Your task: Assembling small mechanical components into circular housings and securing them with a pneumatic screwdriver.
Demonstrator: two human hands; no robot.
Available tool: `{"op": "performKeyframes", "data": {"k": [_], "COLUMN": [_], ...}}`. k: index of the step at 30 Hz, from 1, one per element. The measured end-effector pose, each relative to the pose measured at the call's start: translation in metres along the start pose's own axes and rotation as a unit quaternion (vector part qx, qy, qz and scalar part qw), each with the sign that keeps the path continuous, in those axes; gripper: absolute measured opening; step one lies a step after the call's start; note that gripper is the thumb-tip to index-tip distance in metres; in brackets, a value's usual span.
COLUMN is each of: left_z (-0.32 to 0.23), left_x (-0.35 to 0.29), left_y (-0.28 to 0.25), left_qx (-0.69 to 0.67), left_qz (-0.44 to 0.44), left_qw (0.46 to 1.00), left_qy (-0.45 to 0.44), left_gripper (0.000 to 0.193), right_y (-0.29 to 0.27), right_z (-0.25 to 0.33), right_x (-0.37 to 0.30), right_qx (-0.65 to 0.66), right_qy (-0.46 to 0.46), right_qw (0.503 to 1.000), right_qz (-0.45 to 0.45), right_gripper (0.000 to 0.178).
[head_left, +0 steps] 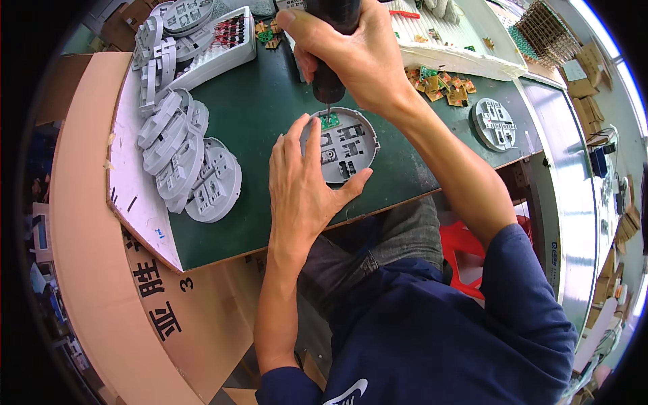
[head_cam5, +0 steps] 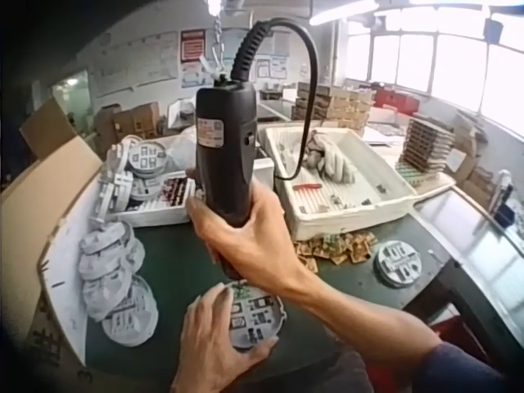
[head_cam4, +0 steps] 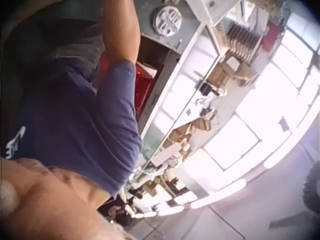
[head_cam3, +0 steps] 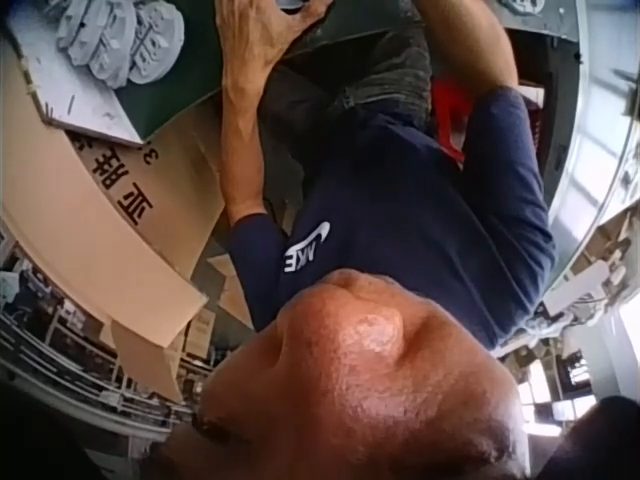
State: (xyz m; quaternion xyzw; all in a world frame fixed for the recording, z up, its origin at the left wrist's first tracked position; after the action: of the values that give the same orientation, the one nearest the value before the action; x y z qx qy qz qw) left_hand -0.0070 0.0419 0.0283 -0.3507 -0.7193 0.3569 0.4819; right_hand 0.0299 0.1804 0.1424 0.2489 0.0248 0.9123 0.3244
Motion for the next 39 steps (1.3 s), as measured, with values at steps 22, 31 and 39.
{"op": "performKeyframes", "data": {"k": [22, 31, 39], "left_z": [0.001, 0.0, 0.051], "left_x": [-0.001, -0.004, -0.008], "left_y": [0.002, -0.016, -0.125], "left_qx": [0.006, -0.035, 0.012], "left_qz": [-0.009, -0.053, -0.224], "left_qw": [1.0, 0.998, 0.973], "left_qy": [0.001, 0.004, -0.058], "left_gripper": [0.093, 0.087, 0.027], "right_y": [0.006, 0.003, 0.006], "right_z": [-0.013, 0.009, 0.051], "right_x": [0.008, 0.026, 0.017], "right_qx": [-0.025, -0.019, -0.138], "right_qy": [0.028, -0.072, -0.039], "right_qw": [0.997, 0.997, 0.99], "right_qz": [0.07, 0.012, -0.013], "right_gripper": [0.026, 0.036, 0.037]}}
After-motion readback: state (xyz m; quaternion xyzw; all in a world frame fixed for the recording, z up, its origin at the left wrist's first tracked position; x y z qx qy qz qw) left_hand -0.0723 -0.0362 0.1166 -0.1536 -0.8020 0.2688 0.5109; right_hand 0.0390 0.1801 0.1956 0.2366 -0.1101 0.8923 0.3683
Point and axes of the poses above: each hand's wrist, its own x-axis towards the middle knuckle, its own y-axis out of the palm, z = x × y, the point moved 6 cm from there along x, towards the middle knuckle, and after that the axes turned 8 degrees about x, right-handed, at the moved point
